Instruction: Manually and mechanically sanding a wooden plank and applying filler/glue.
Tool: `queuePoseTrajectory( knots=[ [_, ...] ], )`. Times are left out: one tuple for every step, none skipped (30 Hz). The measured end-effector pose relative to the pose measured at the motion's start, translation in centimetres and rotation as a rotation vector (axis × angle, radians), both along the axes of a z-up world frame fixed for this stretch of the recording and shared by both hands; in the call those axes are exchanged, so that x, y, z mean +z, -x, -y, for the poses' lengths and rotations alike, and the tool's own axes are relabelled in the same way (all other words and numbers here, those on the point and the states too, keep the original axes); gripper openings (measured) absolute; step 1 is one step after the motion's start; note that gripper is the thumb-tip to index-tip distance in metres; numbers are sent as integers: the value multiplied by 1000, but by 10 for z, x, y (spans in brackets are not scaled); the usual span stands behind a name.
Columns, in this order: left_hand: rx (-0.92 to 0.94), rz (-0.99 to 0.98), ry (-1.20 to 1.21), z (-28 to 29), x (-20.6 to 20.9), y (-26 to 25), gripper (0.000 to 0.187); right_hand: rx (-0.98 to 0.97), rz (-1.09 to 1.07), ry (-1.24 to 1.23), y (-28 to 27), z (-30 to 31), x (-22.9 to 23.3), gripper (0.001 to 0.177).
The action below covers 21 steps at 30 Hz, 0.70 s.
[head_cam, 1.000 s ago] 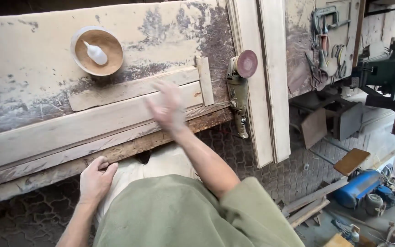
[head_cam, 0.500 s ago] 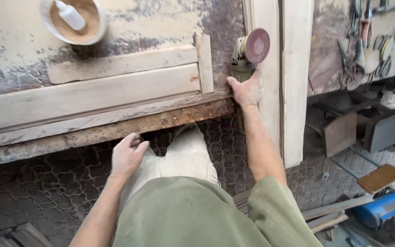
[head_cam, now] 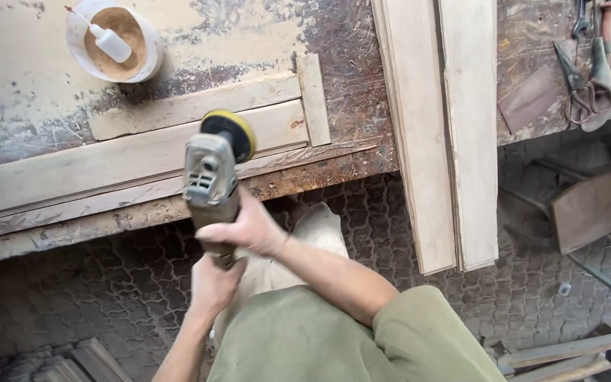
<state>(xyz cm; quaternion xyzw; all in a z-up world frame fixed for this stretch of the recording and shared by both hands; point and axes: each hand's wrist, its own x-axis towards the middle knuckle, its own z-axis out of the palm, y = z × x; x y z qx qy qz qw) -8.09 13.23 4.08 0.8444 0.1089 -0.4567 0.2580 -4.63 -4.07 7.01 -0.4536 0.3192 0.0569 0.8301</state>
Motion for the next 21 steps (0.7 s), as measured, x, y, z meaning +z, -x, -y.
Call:
queuePoseTrajectory(
  knots=[
    [7, -4, -2, -3, 11, 2, 30, 7, -4, -2, 4, -9, -1, 78],
    [42, -63, -62, -7, 23, 3, 36, 47, 18, 50, 7, -19, -1, 70],
    [79, -115, -117, -10, 32, 2, 44, 90, 50, 107, 7, -28, -2, 62],
    [89, -110, -114, -16, 26, 17, 44, 100, 56, 110, 12, -33, -8, 62],
    [190, -94, -38, -23, 20, 32, 44, 164, 2, 133, 16, -38, -14, 66],
    [291, -78, 38, -29, 14, 46, 45, 229, -52, 157, 20, -44, -21, 71],
    [292, -84, 33, -31, 13, 49, 45, 231, -58, 152, 22, -46, -29, 71],
    [309, -62, 49, -32, 12, 52, 45, 272, -85, 62, 24, -48, -36, 77],
    [322, -40, 70, -31, 10, 52, 44, 307, -111, -25, 24, -48, -43, 83],
    [318, -45, 68, -32, 6, 43, 44, 303, -117, -27, 24, -48, -50, 83],
    [400, 25, 213, -32, 0, 35, 41, 262, -85, -120, 25, -48, -56, 78],
    [481, 97, 358, -32, -6, 28, 37, 221, -52, -214, 26, -47, -63, 74],
    [476, 91, 354, -22, -11, 17, 37, 215, -57, -217, 22, -48, -68, 74],
    [434, 173, 397, -11, -16, 7, 46, 171, -84, -156, 19, -48, -73, 70],
    [387, 256, 439, 1, -22, -4, 60, 124, -109, -96, 16, -49, -77, 66],
    [379, 252, 434, 16, -13, -6, 60, 116, -111, -101, 18, -42, -83, 66],
    [435, 241, 467, 32, -5, -12, 52, 84, -91, -99, 18, -36, -89, 64],
    [492, 230, 500, 49, 3, -17, 48, 52, -72, -95, 18, -28, -95, 61],
    [466, 220, 495, 56, -1, -16, 48, 26, -74, -102, 24, -21, -101, 61],
    [376, 222, 450, 62, -4, -16, 48, -15, -63, -96, 29, -15, -108, 60],
    [289, 227, 409, 70, -9, -16, 47, -51, -50, -86, 34, -7, -116, 59]
  ],
)
